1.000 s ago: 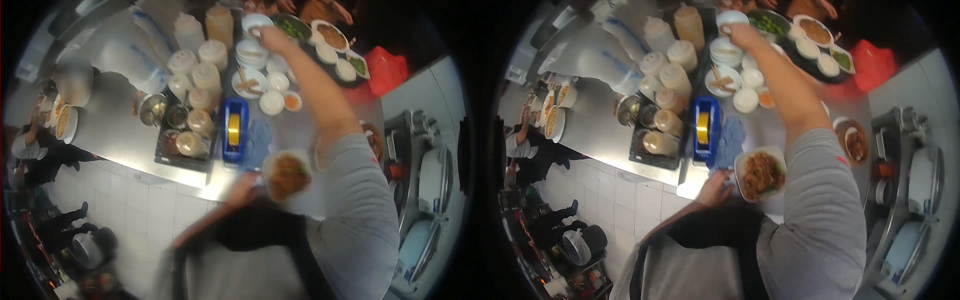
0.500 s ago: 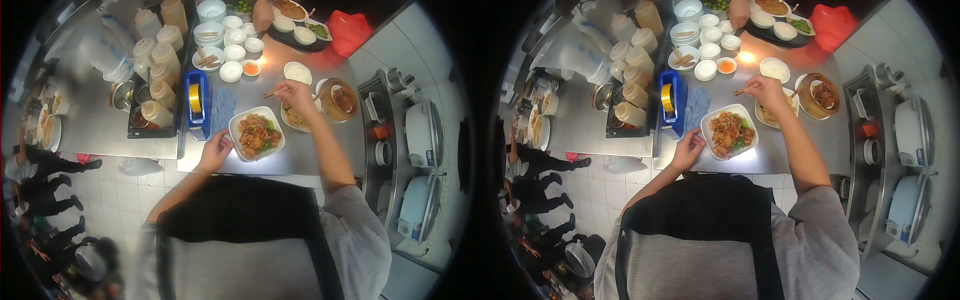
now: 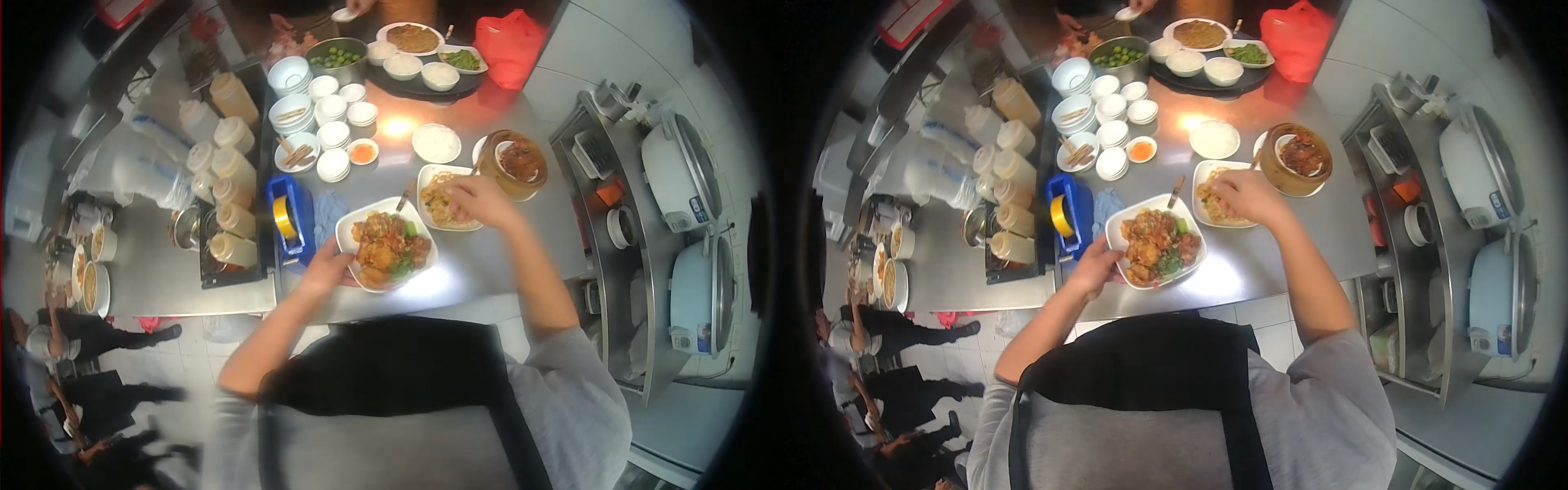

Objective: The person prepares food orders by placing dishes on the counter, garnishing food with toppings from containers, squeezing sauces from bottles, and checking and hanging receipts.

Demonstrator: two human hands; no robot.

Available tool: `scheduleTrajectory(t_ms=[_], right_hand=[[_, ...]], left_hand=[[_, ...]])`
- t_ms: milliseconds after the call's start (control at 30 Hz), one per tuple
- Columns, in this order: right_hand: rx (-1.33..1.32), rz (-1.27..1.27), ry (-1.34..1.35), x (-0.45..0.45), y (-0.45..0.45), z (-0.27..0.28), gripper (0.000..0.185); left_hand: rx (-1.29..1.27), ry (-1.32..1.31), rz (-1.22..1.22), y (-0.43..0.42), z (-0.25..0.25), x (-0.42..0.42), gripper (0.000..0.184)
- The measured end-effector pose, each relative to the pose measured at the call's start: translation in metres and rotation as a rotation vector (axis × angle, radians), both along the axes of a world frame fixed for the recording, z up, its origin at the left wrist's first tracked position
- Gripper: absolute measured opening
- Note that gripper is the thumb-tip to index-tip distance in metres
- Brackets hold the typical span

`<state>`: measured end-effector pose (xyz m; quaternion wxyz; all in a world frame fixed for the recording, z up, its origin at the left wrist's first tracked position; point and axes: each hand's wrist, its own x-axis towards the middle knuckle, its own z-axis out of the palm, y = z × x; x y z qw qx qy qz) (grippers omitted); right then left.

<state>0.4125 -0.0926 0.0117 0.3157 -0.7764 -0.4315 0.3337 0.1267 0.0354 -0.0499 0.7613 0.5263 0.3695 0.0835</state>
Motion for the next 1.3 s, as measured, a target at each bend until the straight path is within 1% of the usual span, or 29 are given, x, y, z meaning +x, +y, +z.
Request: scheduleTrajectory(t_ms=[33, 100, 133, 200, 233, 300, 333, 367, 433, 467, 500, 567, 667, 767, 867, 900, 967, 1000, 1067, 1100, 1133, 1200, 1267, 1300], right_hand=[[0.0, -0.025, 0.14, 0.005, -0.015, 0.0, 0.038], [0.273, -0.219, 0.135, 0.014, -0.042, 0.008, 0.032], [0.415, -0.316, 0.13, 0.019, -0.056, 0.01, 0.03], [0.621, -0.468, 0.073, 0.036, -0.085, -0.012, 0.028], [0.726, -0.543, 0.042, 0.042, -0.098, -0.027, 0.027], [0.669, -0.754, 0.057, 0.037, -0.126, -0.056, 0.028], [0.593, -0.828, -0.02, 0.031, -0.136, -0.075, 0.029], [0.514, -0.902, -0.094, 0.024, -0.144, -0.097, 0.029], [0.441, -0.895, -0.248, 0.009, -0.159, -0.146, 0.035], [0.39, -0.861, -0.383, 0.001, -0.163, -0.16, 0.039], [0.333, -0.827, -0.516, -0.005, -0.162, -0.169, 0.043], [0.313, -0.702, -0.621, -0.012, -0.156, -0.17, 0.047], [0.231, -0.697, -0.692, -0.016, -0.148, -0.162, 0.047], [0.209, -0.694, -0.695, -0.013, -0.146, -0.161, 0.046], [0.199, -0.668, -0.72, -0.011, -0.144, -0.162, 0.045], [0.186, -0.668, -0.725, -0.012, -0.144, -0.161, 0.045], [0.175, -0.658, -0.732, -0.012, -0.144, -0.159, 0.045], [0.194, -0.643, -0.75, -0.012, -0.144, -0.16, 0.044], [0.221, -0.628, -0.79, -0.013, -0.146, -0.166, 0.044], [0.236, -0.624, -0.8, -0.014, -0.147, -0.167, 0.044], [0.244, -0.622, -0.801, -0.014, -0.147, -0.165, 0.043], [0.268, -0.614, -0.81, -0.016, -0.145, -0.163, 0.043], [0.288, -0.643, -0.785, -0.014, -0.147, -0.17, 0.04], [0.286, -0.663, -0.778, -0.012, -0.15, -0.178, 0.039]], left_hand=[[0.011, 0.001, -0.027, 0.007, 0.013, 0.012, 0.044], [0.038, -0.002, -0.091, 0.022, 0.052, 0.049, 0.042], [0.019, -0.081, -0.146, 0.028, 0.07, 0.074, 0.041], [0.125, -0.143, -0.18, 0.053, 0.077, 0.135, 0.038], [0.197, -0.093, -0.211, 0.056, 0.098, 0.164, 0.038], [0.209, -0.112, -0.205, 0.065, 0.109, 0.23, 0.036], [0.219, -0.159, -0.218, 0.073, 0.104, 0.263, 0.034], [0.211, -0.128, -0.261, 0.085, 0.097, 0.298, 0.033], [0.161, -0.072, -0.249, 0.1, 0.076, 0.364, 0.029], [0.129, -0.031, -0.232, 0.106, 0.06, 0.395, 0.028], [0.172, -0.041, -0.239, 0.109, 0.042, 0.421, 0.027], [0.232, -0.031, -0.229, 0.108, 0.01, 0.46, 0.026], [0.153, 0.061, -0.215, 0.106, -0.03, 0.502, 0.027], [0.038, 0.049, -0.167, 0.096, -0.049, 0.517, 0.028], [0.044, 0.014, -0.148, 0.095, -0.074, 0.518, 0.027], [0.038, -0.015, -0.14, 0.094, -0.079, 0.513, 0.032], [0.077, 0.106, -0.173, 0.095, -0.072, 0.504, 0.032], [0.094, 0.169, -0.189, 0.097, -0.059, 0.491, 0.032], [0.325, 0.196, -0.361, 0.103, -0.031, 0.465, 0.032], [0.334, 0.199, -0.437, 0.109, -0.023, 0.458, 0.03], [0.491, 0.137, -0.521, 0.104, 0.009, 0.435, 0.031], [0.598, 0.02, -0.715, 0.098, 0.055, 0.393, 0.038], [0.629, -0.113, -0.823, 0.078, 0.104, 0.335, 0.046], [0.708, -0.199, -0.881, 0.068, 0.124, 0.3, 0.044]])
